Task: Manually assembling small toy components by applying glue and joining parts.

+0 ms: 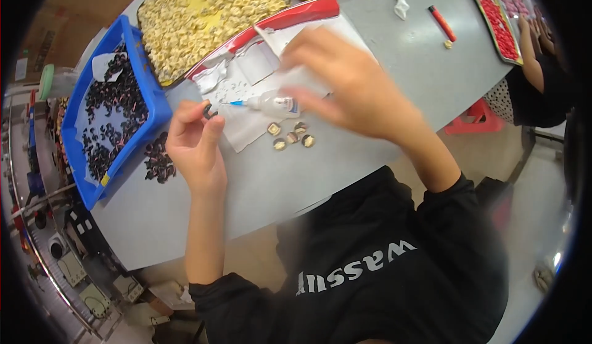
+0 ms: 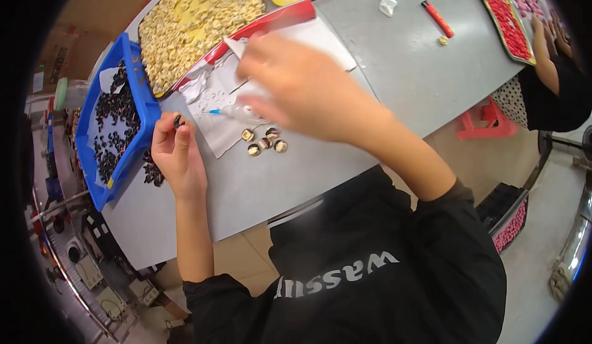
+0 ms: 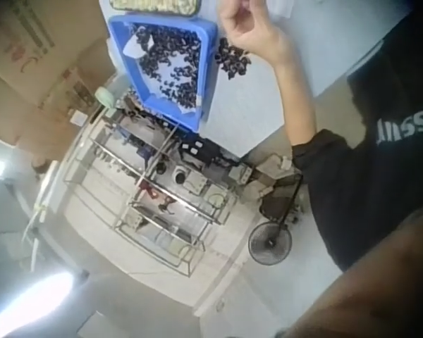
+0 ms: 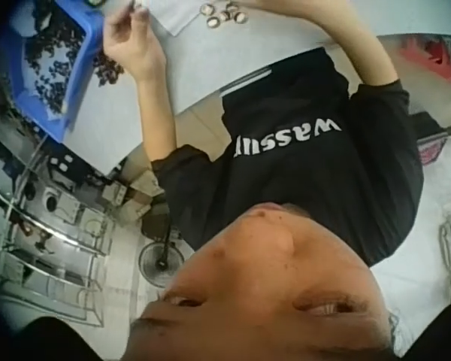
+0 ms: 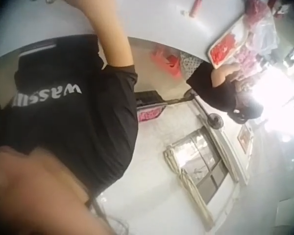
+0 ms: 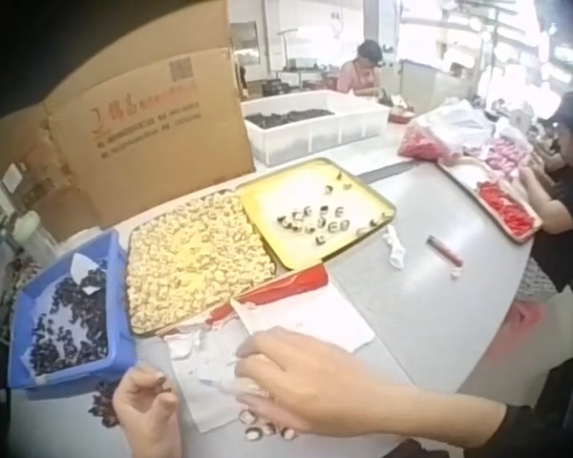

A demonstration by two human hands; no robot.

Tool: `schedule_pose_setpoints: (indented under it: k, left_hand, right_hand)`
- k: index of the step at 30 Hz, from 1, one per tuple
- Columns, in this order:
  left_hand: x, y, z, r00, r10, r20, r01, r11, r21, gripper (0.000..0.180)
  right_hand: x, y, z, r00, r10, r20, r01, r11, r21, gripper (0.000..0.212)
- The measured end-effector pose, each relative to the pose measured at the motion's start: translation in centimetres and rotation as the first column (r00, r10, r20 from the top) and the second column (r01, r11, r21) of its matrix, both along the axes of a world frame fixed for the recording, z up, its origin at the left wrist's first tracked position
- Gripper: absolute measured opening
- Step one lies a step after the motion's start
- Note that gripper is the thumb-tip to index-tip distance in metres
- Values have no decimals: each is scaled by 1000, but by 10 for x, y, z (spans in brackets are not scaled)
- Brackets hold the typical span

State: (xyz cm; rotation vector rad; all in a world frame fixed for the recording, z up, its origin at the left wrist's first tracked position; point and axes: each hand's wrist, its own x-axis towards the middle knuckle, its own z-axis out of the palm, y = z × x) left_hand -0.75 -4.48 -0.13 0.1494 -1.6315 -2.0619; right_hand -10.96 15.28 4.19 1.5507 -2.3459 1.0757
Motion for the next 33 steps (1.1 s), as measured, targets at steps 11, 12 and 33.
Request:
schedule_pose_setpoints:
  k: [11,12,33]
  left_hand:
    - [4,12,6,995,-97,21,99,993,-69,23]
    - [5,12,6,994,-112,14,113,989,-96,23]
    - [4,11,5,990,-144,0,142,980,-141,29]
  right_hand:
    - [-65,171,-39,266,-930,-252,958,228,172,35]
    - [-67,172,-41,273,-930,-246,956,235,173,35]
    - [-23,6,18,780,99,617,106,952,-287,14]
